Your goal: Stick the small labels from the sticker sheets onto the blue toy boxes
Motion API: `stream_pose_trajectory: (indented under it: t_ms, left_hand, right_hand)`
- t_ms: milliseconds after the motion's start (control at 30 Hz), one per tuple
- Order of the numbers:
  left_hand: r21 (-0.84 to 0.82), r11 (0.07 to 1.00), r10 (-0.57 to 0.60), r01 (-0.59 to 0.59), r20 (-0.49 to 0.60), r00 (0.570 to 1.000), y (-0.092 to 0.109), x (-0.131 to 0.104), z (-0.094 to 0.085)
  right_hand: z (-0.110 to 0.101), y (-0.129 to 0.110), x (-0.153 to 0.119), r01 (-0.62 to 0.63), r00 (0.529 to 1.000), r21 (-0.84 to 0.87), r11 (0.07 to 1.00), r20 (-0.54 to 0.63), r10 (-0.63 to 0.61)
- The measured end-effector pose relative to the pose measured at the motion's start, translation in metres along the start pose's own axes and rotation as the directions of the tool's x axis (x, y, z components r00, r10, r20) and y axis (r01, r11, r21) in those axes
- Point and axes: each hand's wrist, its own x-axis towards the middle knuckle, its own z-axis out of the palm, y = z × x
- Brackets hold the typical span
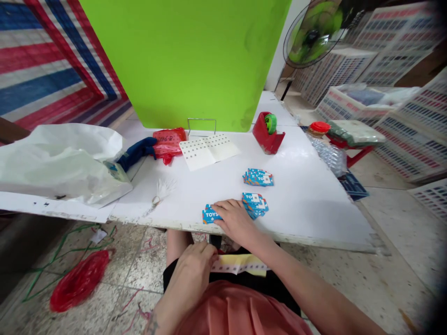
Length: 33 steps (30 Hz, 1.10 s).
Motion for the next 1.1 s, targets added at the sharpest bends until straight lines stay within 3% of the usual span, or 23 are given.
stream_pose_trajectory:
  t_ms: [233,400,533,667,867,1100]
  left_hand:
    - [-0.039,0.999,-0.019,0.019,-0.004,1.0,0.0,0.001,0.0]
    - [-0.251,0.966,-0.076,0.063,-0.044,0.996,0.001,0.005,-0.006]
    - [-0.461,0.882,-0.152,0.099,-0.079,0.985,-0.001,0.01,-0.005]
    - [-0.658,0.731,-0.255,0.182,-0.016,0.967,-0.005,0.013,0.004]
    - [-0.799,0.537,-0.315,0.27,0.107,0.943,-0.004,0.011,0.011]
    - [-0.864,0.424,-0.399,0.273,0.092,0.912,0.005,0.014,0.008]
  right_hand:
    - [0.002,0.0,-0.001,-0.025,0.999,-0.082,0.996,-0.038,0.022]
    - [-0.01,-0.001,-0.011,-0.07,0.995,0.028,0.997,-0.076,0.072]
    - [-0.025,-0.003,-0.032,0.022,0.995,0.29,0.957,0.085,-0.048]
    - [-0.027,-0.001,-0.051,-0.064,0.979,0.388,0.919,0.205,-0.018]
    - [-0.023,0.002,-0.06,-0.077,0.991,0.407,0.91,0.133,0.024]
    - [-0.007,-0.017,-0.067,0.074,0.989,0.23,0.97,-0.145,-0.041]
